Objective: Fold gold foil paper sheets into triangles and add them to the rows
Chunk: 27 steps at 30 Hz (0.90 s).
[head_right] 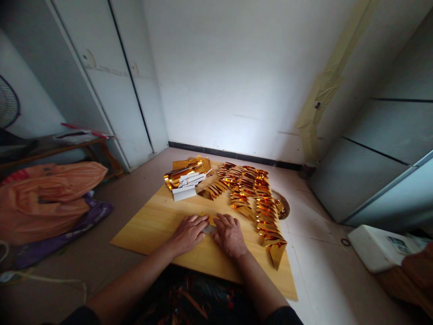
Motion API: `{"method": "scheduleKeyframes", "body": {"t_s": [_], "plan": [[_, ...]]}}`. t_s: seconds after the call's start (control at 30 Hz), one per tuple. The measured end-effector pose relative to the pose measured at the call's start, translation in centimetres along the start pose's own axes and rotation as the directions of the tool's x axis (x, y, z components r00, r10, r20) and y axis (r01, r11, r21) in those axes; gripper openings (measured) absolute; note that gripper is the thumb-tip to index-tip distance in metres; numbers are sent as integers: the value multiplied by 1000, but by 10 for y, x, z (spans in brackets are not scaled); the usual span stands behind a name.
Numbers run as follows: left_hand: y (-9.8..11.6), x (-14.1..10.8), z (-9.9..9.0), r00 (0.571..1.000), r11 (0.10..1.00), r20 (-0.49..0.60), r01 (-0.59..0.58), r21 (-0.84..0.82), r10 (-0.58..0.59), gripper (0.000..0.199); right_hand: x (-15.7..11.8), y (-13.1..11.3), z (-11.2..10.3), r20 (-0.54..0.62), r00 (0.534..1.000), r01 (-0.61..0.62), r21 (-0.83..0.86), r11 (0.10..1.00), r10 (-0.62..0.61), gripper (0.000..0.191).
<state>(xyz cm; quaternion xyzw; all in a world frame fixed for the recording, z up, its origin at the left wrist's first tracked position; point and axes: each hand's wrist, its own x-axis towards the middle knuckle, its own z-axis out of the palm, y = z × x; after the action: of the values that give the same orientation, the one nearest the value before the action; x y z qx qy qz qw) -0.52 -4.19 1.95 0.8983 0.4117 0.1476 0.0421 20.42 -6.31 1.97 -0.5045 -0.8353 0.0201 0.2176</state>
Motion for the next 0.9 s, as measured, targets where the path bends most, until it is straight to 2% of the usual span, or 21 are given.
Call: {"method": "scheduleKeyframes", "body": {"t_s": [0.1, 0.2, 0.3, 0.47, 0.67, 0.9], "plan": [[1, 0, -2, 1000, 1000, 9, 9, 3, -9, 36, -1, -8, 2, 81, 996, 27, -40, 999, -24, 45], [1, 0, -2, 999, 1000, 14, 29, -8, -29, 34, -5, -5, 1, 99, 995, -19, -72, 997, 26, 40], [1, 1, -2, 999, 999, 19, 36, -20, -36, 33, -9, 4, -5, 79, 995, -52, -86, 995, 59, 37], [-4, 6, -4, 999, 999, 32, 30, -39, -29, 35, -10, 13, -13, 62, 995, 82, 2, 997, -82, 32], [-4, 12, -7, 998, 999, 52, 42, -33, -40, 33, -4, 18, -2, -1, 994, 109, 72, 991, -109, 18], [5, 11, -3, 998, 998, 23, 52, 24, -52, 25, 3, 19, 2, -58, 991, 128, 120, 984, -122, 16]]}}
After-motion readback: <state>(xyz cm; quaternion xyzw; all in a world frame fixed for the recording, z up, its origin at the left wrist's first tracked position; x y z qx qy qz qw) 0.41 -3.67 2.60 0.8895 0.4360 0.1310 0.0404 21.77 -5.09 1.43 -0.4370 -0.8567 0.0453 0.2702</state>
